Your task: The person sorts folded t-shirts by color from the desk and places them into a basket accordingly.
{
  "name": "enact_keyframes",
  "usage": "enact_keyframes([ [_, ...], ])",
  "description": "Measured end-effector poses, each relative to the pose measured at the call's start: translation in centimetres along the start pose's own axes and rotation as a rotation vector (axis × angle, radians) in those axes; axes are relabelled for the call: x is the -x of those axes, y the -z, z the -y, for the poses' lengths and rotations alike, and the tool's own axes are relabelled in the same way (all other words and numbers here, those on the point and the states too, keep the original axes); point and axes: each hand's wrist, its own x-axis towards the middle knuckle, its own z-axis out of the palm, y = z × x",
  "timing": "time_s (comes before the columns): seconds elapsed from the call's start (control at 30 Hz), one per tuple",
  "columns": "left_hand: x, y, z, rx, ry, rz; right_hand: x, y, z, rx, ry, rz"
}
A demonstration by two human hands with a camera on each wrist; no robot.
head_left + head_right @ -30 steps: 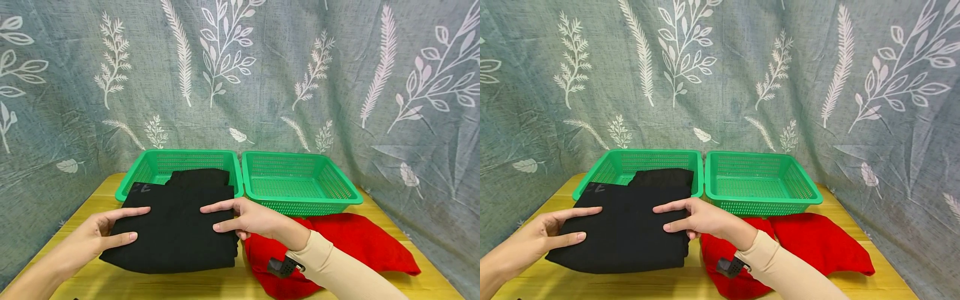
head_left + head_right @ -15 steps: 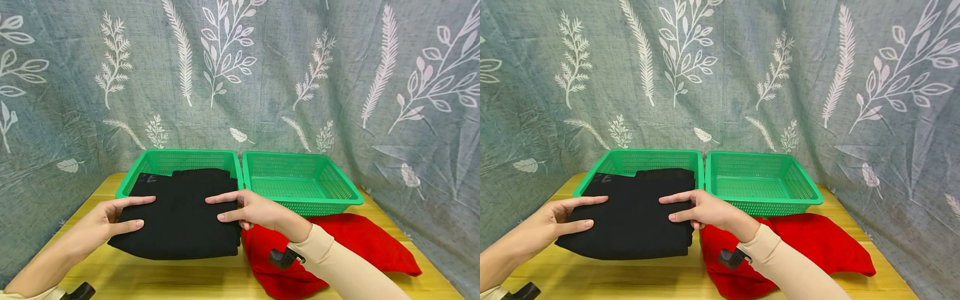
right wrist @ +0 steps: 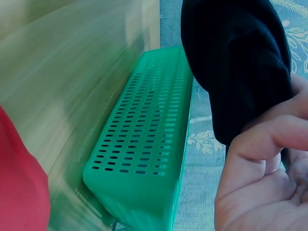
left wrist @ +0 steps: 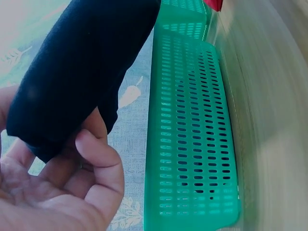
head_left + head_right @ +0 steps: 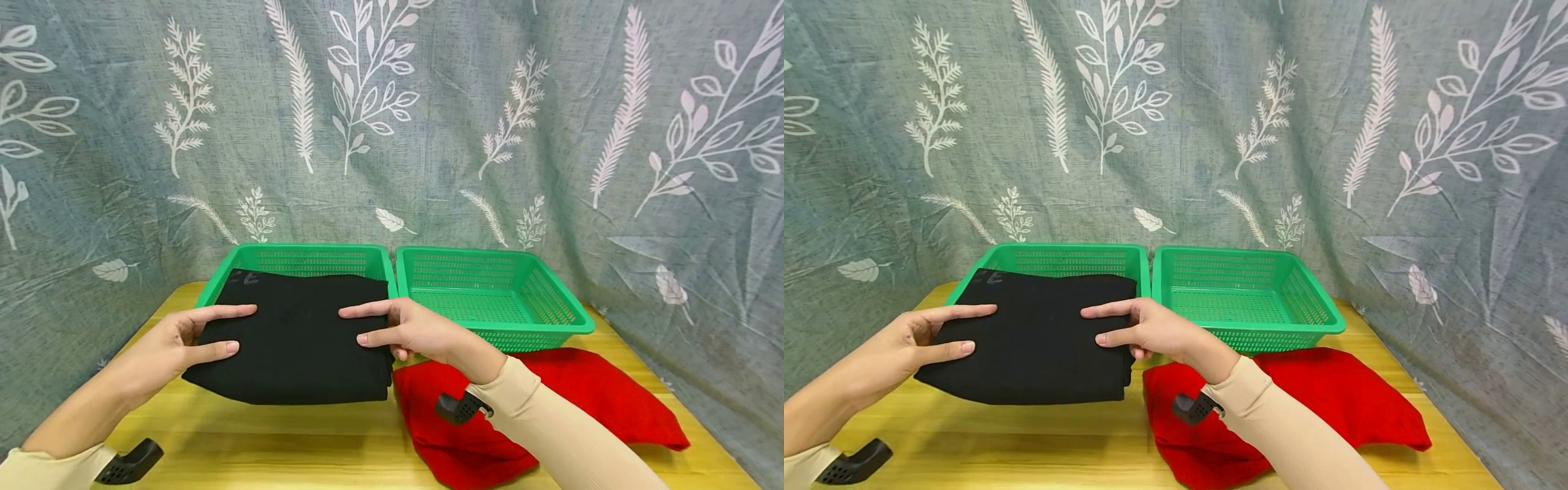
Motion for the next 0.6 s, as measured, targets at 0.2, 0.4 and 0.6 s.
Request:
enact_keyframes([
  [0.2, -0.7, 0.1, -0.3, 0.02, 0.014, 0.0, -0.3, 0.5, 0.0, 0.032, 0.017, -0.036],
  [0.4, -1.6, 0.4, -0.5, 0.014, 0.016, 0.007, -0.9, 1.0, 0.2, 0.042, 0.035, -0.068],
  [0.6, -2.6, 0.7, -0.3, 0.002, 0.005, -0.012, -1.6, 1.5, 0.4, 0.039, 0.041, -0.09],
])
